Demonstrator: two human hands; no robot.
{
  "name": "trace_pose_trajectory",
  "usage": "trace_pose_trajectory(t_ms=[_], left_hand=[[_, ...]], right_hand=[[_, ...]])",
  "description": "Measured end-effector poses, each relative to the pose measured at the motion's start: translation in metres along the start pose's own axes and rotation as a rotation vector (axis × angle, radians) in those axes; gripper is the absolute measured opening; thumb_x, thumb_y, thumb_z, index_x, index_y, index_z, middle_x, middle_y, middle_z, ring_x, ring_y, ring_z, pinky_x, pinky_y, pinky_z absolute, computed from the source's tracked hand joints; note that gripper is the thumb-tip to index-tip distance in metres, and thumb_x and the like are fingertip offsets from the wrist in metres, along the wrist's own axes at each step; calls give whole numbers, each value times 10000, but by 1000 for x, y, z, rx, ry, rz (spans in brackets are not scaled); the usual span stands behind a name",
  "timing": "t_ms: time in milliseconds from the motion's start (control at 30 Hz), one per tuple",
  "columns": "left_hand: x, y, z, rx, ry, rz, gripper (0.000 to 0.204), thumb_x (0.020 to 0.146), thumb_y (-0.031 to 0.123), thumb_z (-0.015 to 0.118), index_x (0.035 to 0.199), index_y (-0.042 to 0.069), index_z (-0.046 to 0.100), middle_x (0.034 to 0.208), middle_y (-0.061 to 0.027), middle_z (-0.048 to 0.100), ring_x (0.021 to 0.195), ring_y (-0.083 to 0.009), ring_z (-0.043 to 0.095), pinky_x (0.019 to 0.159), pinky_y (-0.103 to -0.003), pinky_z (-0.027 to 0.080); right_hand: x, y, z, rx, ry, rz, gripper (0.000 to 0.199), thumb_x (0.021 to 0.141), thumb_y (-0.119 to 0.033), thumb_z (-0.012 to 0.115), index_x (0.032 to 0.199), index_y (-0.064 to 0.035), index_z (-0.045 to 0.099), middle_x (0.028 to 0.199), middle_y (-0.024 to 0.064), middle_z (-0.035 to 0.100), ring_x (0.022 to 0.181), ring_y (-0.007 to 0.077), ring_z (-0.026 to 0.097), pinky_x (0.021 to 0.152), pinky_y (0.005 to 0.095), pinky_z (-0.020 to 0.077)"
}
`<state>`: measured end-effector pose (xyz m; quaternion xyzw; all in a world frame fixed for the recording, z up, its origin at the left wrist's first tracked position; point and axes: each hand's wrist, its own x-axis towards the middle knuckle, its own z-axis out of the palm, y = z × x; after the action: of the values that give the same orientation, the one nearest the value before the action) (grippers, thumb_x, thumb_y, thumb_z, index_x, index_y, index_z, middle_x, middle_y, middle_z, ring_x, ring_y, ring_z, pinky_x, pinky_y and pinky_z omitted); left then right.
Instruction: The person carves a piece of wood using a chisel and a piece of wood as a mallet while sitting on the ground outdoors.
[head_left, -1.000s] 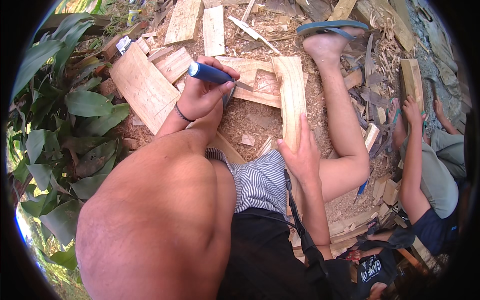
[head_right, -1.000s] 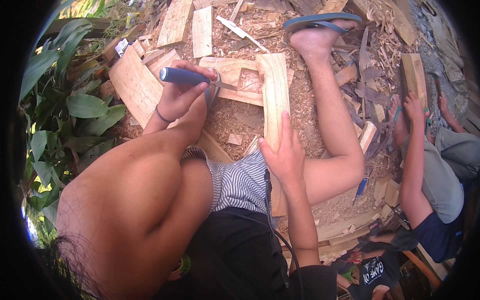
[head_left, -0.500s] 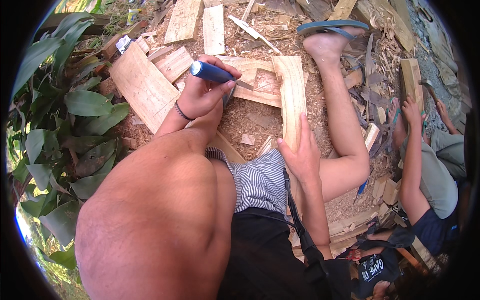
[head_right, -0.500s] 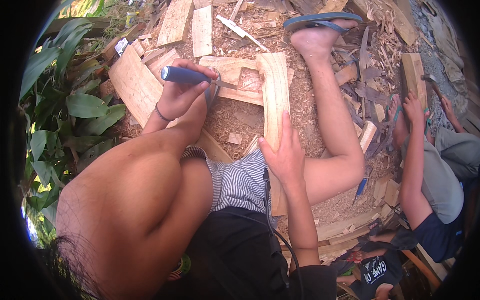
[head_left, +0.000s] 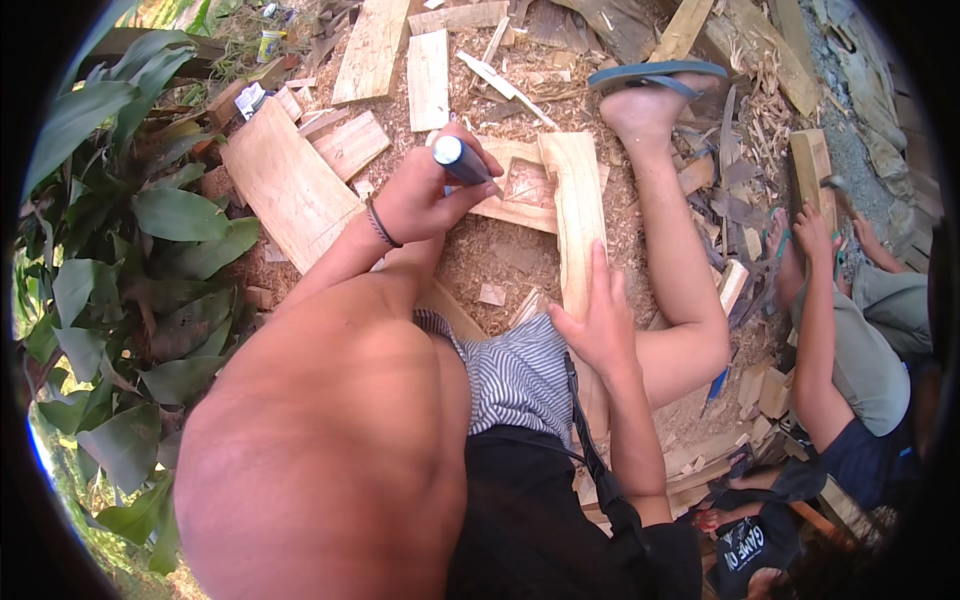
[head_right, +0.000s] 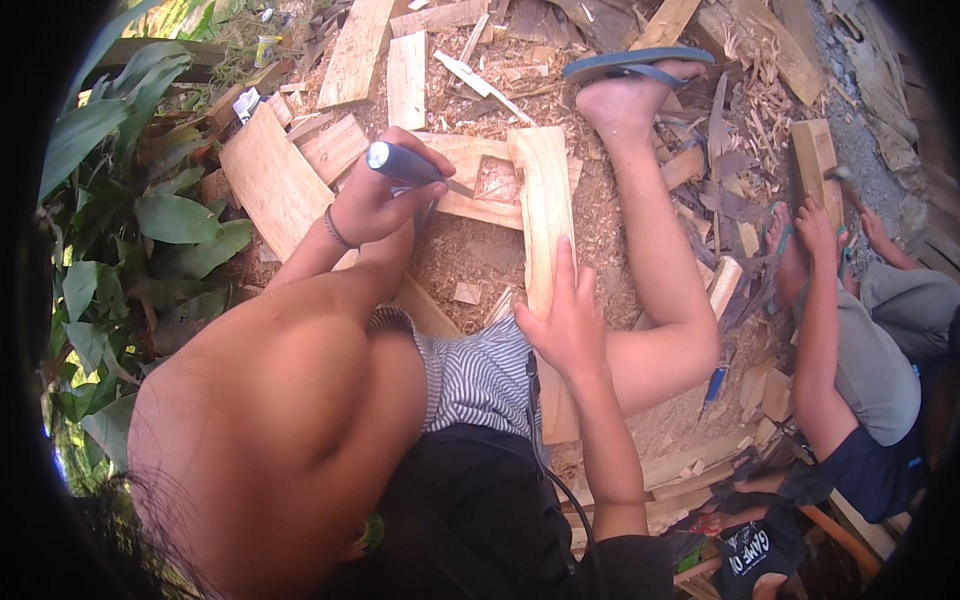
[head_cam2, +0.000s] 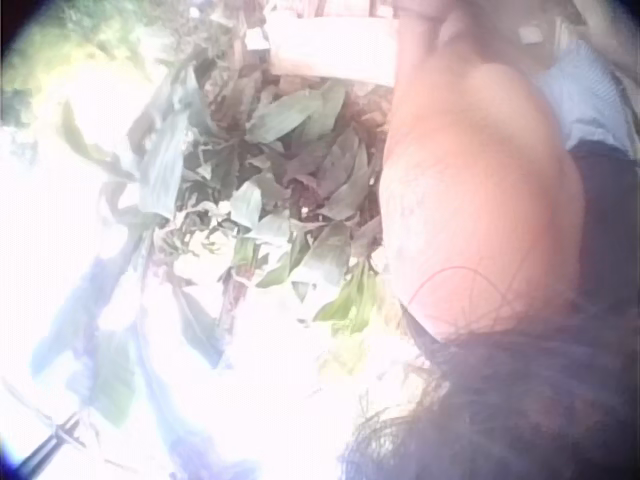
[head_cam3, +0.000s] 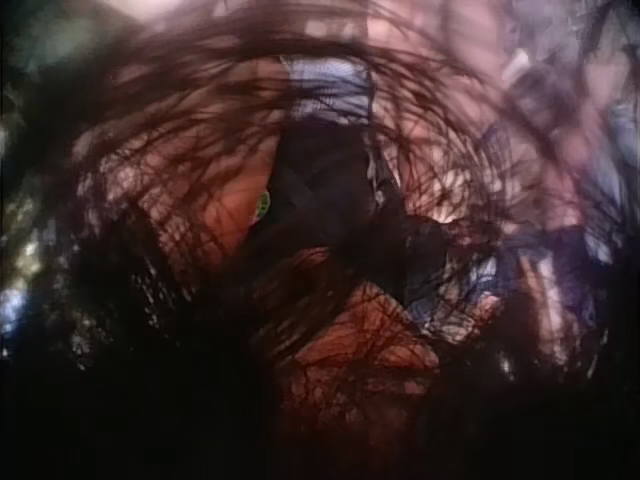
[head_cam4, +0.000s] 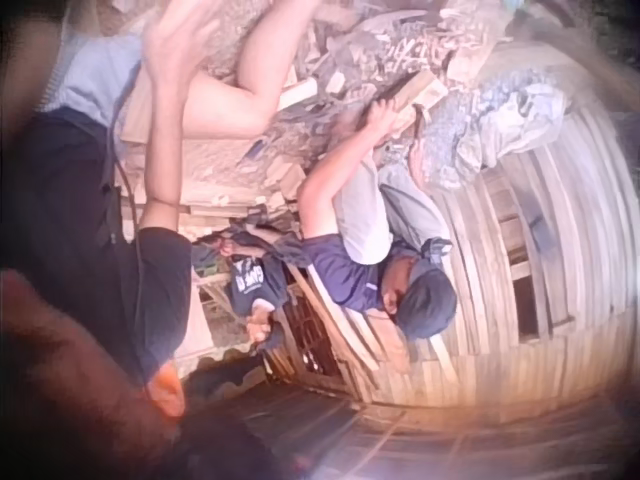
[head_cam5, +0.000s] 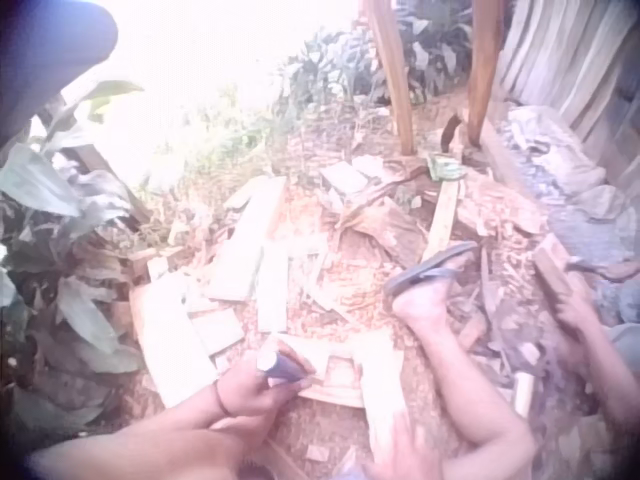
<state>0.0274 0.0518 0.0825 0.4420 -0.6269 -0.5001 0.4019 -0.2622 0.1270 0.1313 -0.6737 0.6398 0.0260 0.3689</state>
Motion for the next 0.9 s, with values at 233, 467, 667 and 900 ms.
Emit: trace_pose_trajectory(t_ms=[233,467,667,900], left_hand=[[28,8,8,176,-109,-28,355,850,72,741,1054,34,453,806,-170,647,761,-364,686,650,-413,532],[31,7,13,162,-87,-24,344,845,115,742,1021,52,453,774,-194,626,735,-412,652,631,-440,498],[32,-14,13,270,18,318,382,826,99,739,1129,50,513,843,-210,660,797,-430,661,689,-454,524],[26,-31,17,142,-20,227,377,840,71,717,1185,24,573,936,-229,696,918,-350,706,801,-395,550]], right_hand=[[-4,-50,-92,557,307,-496,970,740,-209,727,1544,58,254,1329,296,498,1210,416,549,1013,424,448],[4,-86,-114,16,151,-616,981,709,-204,771,1536,39,303,1135,256,563,963,383,623,825,444,530],[4,-99,-99,-123,33,-535,1000,713,-214,752,1540,63,262,1238,284,539,982,395,672,815,417,566],[3,-91,-85,-68,-47,-389,1002,740,-189,689,1583,-10,178,1390,323,438,1193,389,594,937,419,546]])
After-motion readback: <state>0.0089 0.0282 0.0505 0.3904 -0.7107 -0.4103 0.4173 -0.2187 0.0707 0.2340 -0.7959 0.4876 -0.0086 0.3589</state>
